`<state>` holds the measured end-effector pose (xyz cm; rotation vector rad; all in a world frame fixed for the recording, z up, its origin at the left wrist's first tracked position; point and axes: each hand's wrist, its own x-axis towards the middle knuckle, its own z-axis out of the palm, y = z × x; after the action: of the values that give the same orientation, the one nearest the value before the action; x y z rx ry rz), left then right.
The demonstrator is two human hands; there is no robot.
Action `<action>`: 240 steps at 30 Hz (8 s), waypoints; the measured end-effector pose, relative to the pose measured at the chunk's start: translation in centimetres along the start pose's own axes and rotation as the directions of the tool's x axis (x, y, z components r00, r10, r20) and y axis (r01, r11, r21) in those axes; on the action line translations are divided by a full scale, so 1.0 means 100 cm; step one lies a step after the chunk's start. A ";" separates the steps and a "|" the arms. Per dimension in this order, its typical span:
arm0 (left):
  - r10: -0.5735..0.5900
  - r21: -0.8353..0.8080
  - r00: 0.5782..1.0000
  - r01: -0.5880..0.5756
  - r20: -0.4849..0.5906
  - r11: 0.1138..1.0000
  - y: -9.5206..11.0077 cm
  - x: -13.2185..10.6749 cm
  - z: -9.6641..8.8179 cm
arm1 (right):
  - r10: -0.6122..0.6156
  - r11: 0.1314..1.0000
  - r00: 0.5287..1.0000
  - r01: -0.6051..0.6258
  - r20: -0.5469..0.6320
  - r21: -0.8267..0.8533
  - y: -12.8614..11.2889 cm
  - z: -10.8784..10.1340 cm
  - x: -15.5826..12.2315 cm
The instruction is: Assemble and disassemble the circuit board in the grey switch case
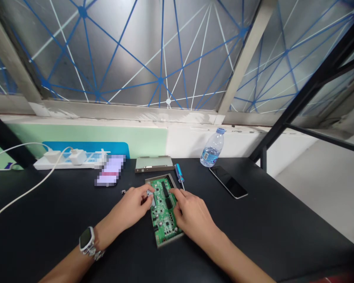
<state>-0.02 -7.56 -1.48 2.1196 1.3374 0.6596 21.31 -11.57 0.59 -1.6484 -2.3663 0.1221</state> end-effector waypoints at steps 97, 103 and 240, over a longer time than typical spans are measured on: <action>-0.310 -0.981 0.946 0.140 0.093 0.134 0.006 0.011 0.008 | 0.245 -0.036 0.955 0.182 -0.168 0.983 0.015 0.014 0.053; -0.310 -0.976 0.944 0.162 0.111 0.145 0.003 0.012 0.013 | 0.274 -0.041 0.939 0.227 -0.207 0.973 0.016 0.016 0.045; 0.009 -0.350 0.851 -0.225 -0.524 0.909 -0.023 0.045 -0.003 | -0.096 0.605 0.981 0.194 -0.171 0.772 -0.024 -0.008 0.135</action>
<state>0.04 -2.52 -2.31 1.7554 1.1875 1.5027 14.90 0.14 4.06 -0.9748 -1.8819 0.8836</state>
